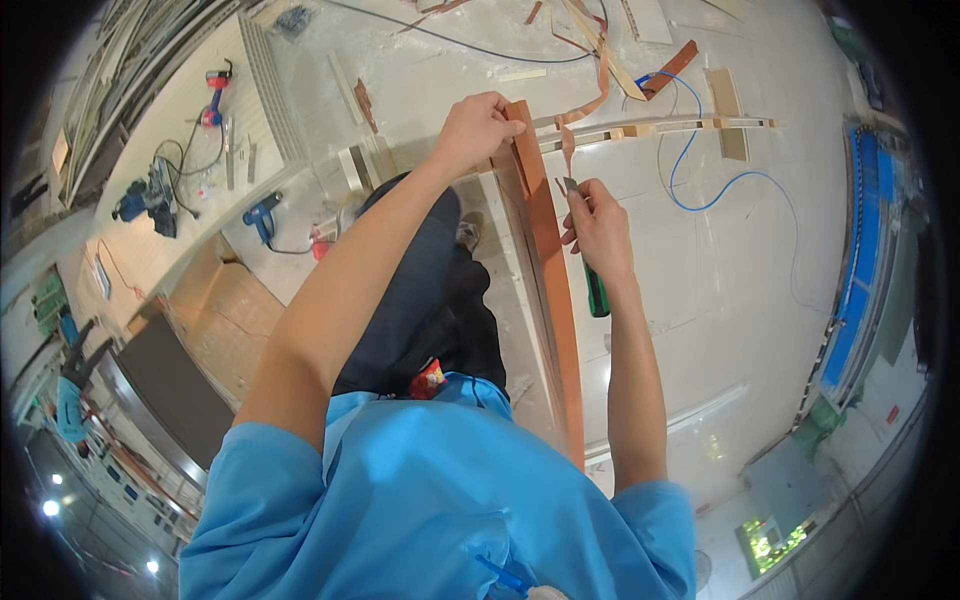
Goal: The person trims excess wood veneer from the edges of a wooden door using a utility knife. They then position a metal door handle on the door to check fit and alignment.
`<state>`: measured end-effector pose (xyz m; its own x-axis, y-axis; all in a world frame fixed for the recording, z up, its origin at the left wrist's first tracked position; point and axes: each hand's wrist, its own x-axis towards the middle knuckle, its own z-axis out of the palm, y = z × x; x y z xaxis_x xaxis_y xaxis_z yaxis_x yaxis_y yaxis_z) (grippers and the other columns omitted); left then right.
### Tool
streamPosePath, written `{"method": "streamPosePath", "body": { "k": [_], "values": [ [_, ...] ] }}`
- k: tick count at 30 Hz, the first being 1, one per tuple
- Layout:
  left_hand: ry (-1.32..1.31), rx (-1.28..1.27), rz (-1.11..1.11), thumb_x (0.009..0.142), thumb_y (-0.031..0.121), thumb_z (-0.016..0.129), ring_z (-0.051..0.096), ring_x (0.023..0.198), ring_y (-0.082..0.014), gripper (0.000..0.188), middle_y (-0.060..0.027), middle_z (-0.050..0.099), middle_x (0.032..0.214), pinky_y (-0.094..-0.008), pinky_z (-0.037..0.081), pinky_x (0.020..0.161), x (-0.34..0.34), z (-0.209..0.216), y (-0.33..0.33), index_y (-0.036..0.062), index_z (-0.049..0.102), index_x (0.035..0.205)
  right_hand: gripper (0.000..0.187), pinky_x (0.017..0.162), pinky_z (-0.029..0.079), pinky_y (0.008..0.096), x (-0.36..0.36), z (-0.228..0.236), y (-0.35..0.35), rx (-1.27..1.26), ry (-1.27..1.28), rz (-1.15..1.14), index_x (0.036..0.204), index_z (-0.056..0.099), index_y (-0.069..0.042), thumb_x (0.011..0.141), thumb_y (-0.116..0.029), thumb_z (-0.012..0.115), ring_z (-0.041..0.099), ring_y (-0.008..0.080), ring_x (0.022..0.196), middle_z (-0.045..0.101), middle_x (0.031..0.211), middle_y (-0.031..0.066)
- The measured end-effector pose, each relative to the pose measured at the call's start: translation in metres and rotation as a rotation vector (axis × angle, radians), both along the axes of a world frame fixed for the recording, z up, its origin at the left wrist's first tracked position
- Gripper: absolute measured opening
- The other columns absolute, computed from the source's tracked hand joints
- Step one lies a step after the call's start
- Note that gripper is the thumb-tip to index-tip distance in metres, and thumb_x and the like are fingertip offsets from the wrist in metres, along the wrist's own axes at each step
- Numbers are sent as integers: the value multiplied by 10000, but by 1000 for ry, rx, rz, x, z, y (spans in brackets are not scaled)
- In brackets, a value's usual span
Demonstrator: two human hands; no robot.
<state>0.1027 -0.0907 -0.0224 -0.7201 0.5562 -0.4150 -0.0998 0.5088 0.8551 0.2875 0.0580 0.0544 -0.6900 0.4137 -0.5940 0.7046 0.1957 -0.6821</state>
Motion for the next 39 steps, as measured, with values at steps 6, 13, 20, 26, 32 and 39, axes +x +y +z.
{"method": "streamPosePath", "body": {
  "k": [6, 13, 20, 26, 32, 39],
  "values": [
    [1, -10, 0, 919, 201, 764, 736, 786, -164, 254, -93, 753, 868, -305, 544, 733, 1, 2, -5, -1, 698, 1058, 245, 575, 537, 412, -14, 3, 5, 111, -95, 242, 982, 630, 20, 1020, -201, 531, 683, 280, 538, 662, 680, 185],
    [41, 49, 7, 919, 234, 764, 721, 785, -162, 291, -84, 740, 852, -324, 532, 717, 3, -5, -8, -7, 689, 1063, 241, 647, 516, 508, -20, -7, -2, 270, -117, 435, 977, 632, 16, 1007, -209, 549, 674, 410, 650, 676, 741, 248],
    [35, 78, -6, 901, 258, 782, 689, 763, -161, 334, -60, 701, 832, -319, 523, 703, 3, -2, -9, -3, 695, 1091, 223, 710, 497, 565, -24, -7, -1, 375, -119, 492, 965, 624, 5, 1003, -201, 547, 661, 482, 776, 683, 791, 270],
    [44, 149, 33, 899, 259, 771, 677, 761, -200, 264, -100, 739, 854, -344, 530, 729, 3, -8, -9, 24, 739, 1014, 223, 686, 500, 551, -24, -7, -3, 395, -158, 524, 963, 619, 5, 1010, -196, 536, 669, 455, 733, 676, 765, 265],
    [69, 187, 39, 892, 285, 779, 681, 778, -193, 290, -86, 739, 869, -347, 533, 742, 5, -14, -8, 28, 742, 1020, 232, 552, 485, 381, -29, 4, -4, 361, -240, 500, 967, 614, 7, 1030, -201, 531, 604, 234, 528, 631, 668, 138],
    [44, 204, 75, 894, 308, 772, 706, 819, -233, 285, -86, 747, 880, -368, 544, 764, 9, -12, -9, 43, 735, 994, 245, 521, 472, 317, -37, 8, -8, 301, -289, 481, 943, 607, 5, 1037, -207, 530, 576, 157, 509, 613, 657, 85]
  ]
}}
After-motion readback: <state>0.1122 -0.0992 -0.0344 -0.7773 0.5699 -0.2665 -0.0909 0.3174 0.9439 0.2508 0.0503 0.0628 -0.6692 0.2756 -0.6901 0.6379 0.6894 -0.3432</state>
